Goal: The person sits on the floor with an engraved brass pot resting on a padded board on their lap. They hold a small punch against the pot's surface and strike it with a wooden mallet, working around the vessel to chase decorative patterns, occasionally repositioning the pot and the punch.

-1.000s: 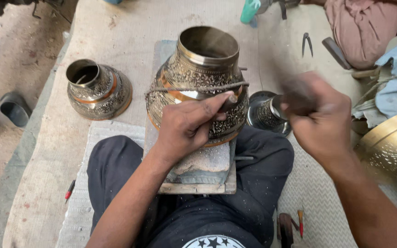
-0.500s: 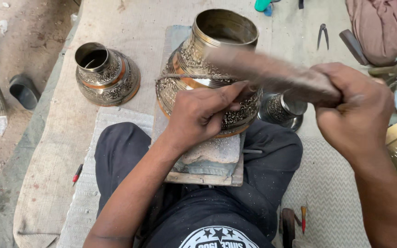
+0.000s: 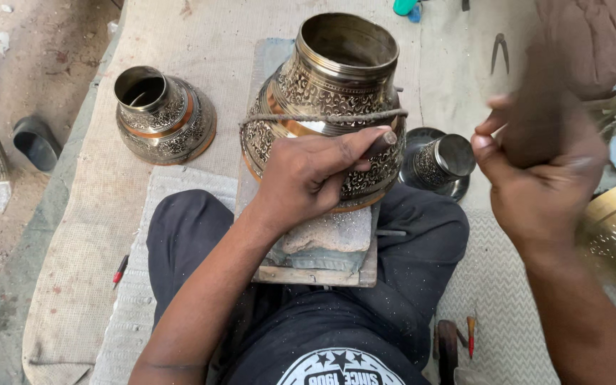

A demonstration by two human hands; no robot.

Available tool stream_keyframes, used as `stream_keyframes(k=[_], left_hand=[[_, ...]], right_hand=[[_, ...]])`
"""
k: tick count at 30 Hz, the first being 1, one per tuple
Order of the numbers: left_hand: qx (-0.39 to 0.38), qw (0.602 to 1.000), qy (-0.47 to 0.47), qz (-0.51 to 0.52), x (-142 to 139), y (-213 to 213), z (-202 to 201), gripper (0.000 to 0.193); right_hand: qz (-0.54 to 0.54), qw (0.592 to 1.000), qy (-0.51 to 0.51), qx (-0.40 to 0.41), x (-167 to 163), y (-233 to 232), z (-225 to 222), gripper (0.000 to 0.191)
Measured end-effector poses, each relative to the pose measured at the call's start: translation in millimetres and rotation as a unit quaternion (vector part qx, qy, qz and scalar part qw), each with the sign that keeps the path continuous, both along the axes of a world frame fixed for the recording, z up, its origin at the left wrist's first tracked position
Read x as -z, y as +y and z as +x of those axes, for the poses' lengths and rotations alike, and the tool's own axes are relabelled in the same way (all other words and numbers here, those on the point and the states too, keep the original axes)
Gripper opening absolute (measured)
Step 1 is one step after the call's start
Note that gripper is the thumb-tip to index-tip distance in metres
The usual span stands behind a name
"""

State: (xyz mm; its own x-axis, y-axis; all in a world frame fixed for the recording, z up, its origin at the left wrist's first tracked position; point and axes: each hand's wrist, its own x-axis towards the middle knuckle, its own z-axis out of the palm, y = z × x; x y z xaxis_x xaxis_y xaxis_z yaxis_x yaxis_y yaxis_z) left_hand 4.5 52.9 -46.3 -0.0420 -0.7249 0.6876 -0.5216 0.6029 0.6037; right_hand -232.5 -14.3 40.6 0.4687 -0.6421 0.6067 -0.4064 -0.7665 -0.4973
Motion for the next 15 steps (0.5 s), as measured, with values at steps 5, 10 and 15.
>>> stream_keyframes(k=[5,10,15], left_hand=[[0.016,0.998,0.050,0.016,-1.0,2.7,1.4,0.060],[-0.003,0.939,0.342,0.043,0.6,14.3,6.6,0.048],[0.008,0.920,0.387,0.069,-0.6,13.4,-8.0,0.055]], right_hand=[[-0.083,0.956,0.243,0.142,0.7,8.3,-3.0,0.042],[0.064,0.985,0.101,0.125,-7.0,-4.3,-15.6,0.024],[-0.019,0.984,0.129,0.119,-22.2,-7.0,-11.2,0.030]])
